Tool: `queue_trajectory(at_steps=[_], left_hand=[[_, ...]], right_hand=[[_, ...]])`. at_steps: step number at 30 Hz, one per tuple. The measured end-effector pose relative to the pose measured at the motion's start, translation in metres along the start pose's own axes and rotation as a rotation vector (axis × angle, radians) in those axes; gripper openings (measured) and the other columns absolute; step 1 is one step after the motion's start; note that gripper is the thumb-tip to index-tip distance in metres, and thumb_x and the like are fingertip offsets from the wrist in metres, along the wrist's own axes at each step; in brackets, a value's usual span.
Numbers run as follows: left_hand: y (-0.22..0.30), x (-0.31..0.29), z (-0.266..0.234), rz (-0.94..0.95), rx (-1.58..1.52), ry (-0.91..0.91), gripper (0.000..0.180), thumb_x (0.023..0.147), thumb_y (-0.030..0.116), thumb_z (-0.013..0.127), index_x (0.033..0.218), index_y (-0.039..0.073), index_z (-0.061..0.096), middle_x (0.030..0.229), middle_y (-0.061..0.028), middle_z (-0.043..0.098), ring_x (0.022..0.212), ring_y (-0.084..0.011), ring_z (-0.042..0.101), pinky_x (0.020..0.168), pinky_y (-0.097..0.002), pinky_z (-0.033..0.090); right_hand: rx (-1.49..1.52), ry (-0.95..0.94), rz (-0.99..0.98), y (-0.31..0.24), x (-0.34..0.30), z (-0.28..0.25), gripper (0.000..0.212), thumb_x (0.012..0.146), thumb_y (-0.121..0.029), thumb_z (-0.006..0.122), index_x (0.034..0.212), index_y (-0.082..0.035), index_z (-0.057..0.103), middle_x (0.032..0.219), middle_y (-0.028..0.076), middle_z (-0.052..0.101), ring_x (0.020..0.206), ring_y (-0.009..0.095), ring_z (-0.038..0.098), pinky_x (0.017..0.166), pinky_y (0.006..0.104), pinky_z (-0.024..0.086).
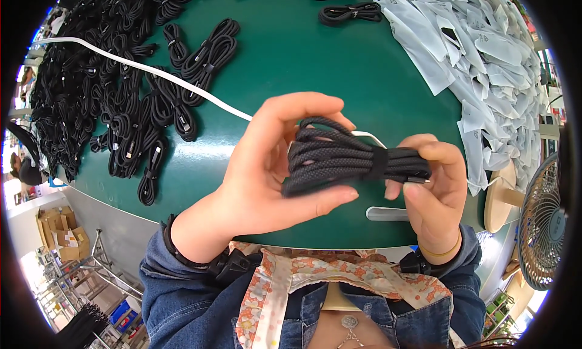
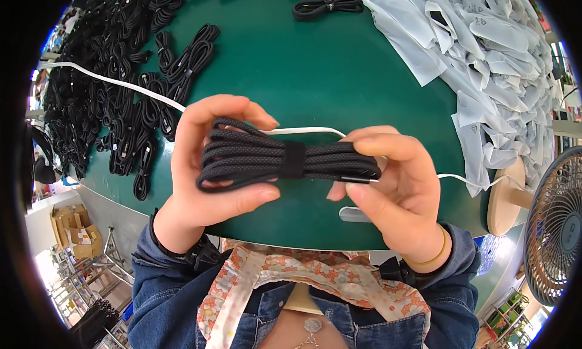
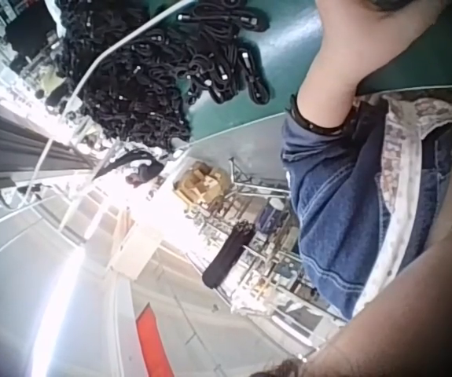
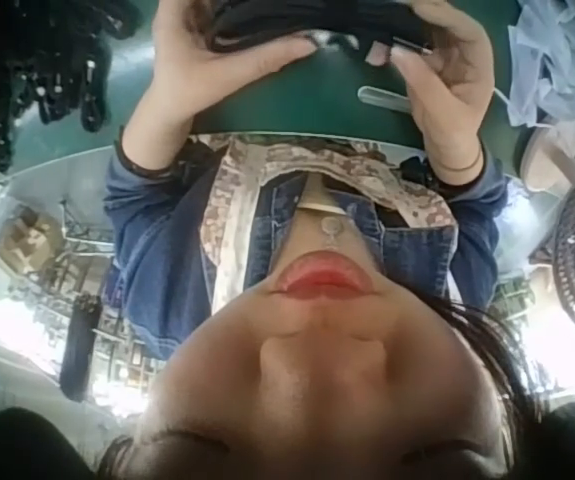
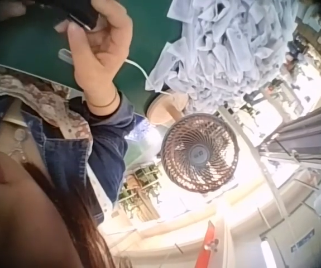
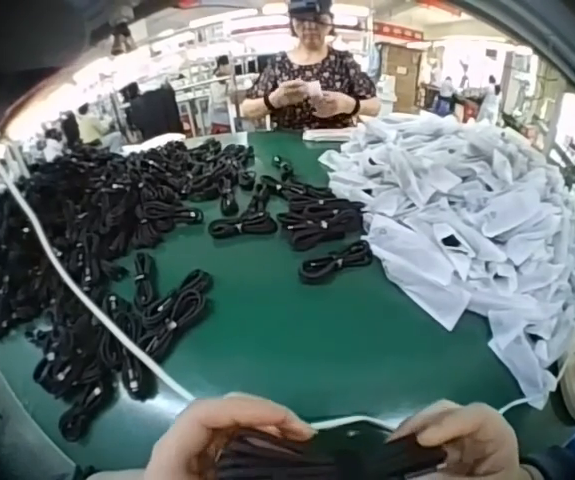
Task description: The person picks up a bundled cable from a pile, turns it over by hand, and presses on the cable ends and the fastener. After inspecting the cable, they place it back on the table and repeat the process with others.
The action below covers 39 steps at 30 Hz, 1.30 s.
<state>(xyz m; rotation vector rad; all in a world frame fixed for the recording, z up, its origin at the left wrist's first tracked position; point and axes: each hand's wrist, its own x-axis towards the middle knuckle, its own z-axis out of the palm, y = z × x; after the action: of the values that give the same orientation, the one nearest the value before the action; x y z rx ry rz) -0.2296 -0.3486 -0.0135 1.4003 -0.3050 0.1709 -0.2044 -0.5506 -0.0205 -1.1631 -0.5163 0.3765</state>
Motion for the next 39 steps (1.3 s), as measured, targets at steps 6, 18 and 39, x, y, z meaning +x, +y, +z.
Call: queue_trajectory(at_steps=[6, 18, 39], left_hand=[[-0.005, 0.001, -0.021, 0.122, 0.240, -0.235, 0.049, 0.061, -0.006, 0.064, 0.102, 0.001, 0.038, 0.093, -0.0158, 0.050, 0.079, -0.0186, 0.053, 0.068, -0.0247, 0.045], [0.007, 0.006, -0.023, -0.047, 0.031, -0.234, 0.012, 0.073, 0.002, 0.052, 0.084, -0.002, 0.050, 0.084, -0.0181, 0.051, 0.072, -0.0224, 0.052, 0.064, -0.0291, 0.042], [-0.009, 0.010, -0.053, -0.252, 1.296, -0.172, 0.035, 0.060, 0.004, 0.059, 0.094, 0.003, 0.047, 0.095, -0.0149, 0.044, 0.074, -0.0328, 0.051, 0.063, -0.0360, 0.043]], right_hand=[[0.049, 0.065, 0.041, -0.005, 0.002, 0.009, 0.042, 0.072, 0.006, 0.049, 0.112, 0.003, 0.036, 0.106, 0.018, 0.044, 0.080, 0.020, 0.053, 0.072, 0.0297, 0.043], [-0.133, -0.096, 0.234, -0.012, 0.001, -0.001, 0.028, 0.074, -0.003, 0.052, 0.101, 0.004, 0.047, 0.089, 0.013, 0.050, 0.066, 0.016, 0.054, 0.056, 0.0244, 0.043], [-0.063, 0.012, 0.193, 0.001, 0.005, 0.005, 0.029, 0.078, 0.001, 0.044, 0.107, 0.003, 0.042, 0.110, 0.014, 0.042, 0.097, 0.021, 0.047, 0.083, 0.0309, 0.037]])
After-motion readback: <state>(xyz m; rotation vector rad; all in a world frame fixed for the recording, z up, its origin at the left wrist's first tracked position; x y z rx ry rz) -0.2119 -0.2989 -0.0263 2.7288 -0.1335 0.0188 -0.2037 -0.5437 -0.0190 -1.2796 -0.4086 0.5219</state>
